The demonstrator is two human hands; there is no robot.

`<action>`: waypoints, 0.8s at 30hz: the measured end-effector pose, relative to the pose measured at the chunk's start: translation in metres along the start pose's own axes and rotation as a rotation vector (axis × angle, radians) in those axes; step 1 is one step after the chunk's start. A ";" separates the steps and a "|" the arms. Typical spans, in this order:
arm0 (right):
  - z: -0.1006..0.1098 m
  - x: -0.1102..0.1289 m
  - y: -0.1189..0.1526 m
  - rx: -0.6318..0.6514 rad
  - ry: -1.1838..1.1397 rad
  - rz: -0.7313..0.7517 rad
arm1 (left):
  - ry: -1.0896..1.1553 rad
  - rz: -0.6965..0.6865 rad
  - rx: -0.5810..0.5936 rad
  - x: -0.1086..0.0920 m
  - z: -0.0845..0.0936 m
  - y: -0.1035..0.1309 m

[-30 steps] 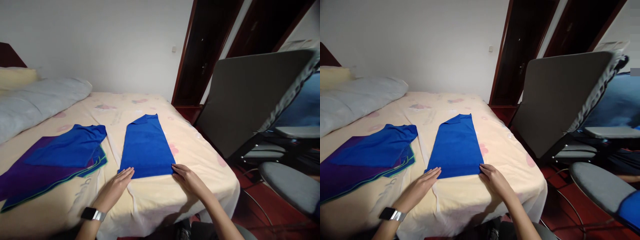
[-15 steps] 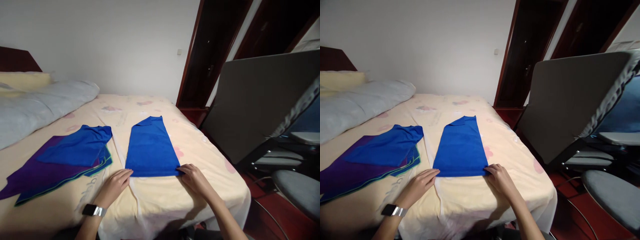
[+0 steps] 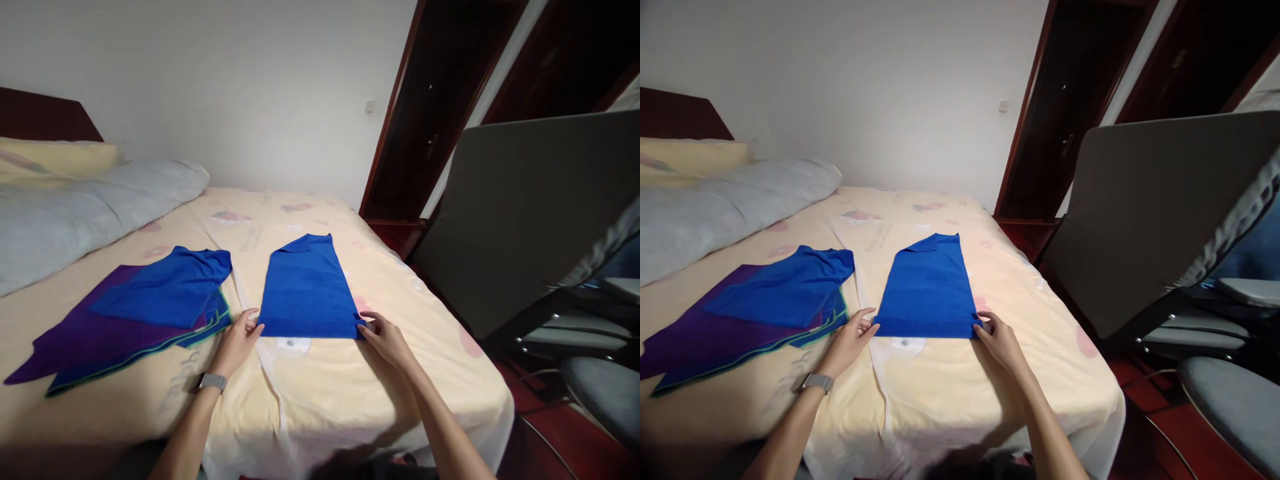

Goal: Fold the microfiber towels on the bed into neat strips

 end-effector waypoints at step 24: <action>0.012 0.064 0.052 -0.176 0.285 0.588 | -0.442 -0.584 0.045 -0.096 0.023 0.053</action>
Point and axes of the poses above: each hand's wrist, its own y-axis away from the middle knuckle, its own z-axis out of the back of the hand, x = y × z, the point moved 7 cm from there along -y, towards the middle knuckle, and after that the axes turned 15 degrees about -x, right-handed, at the moved point
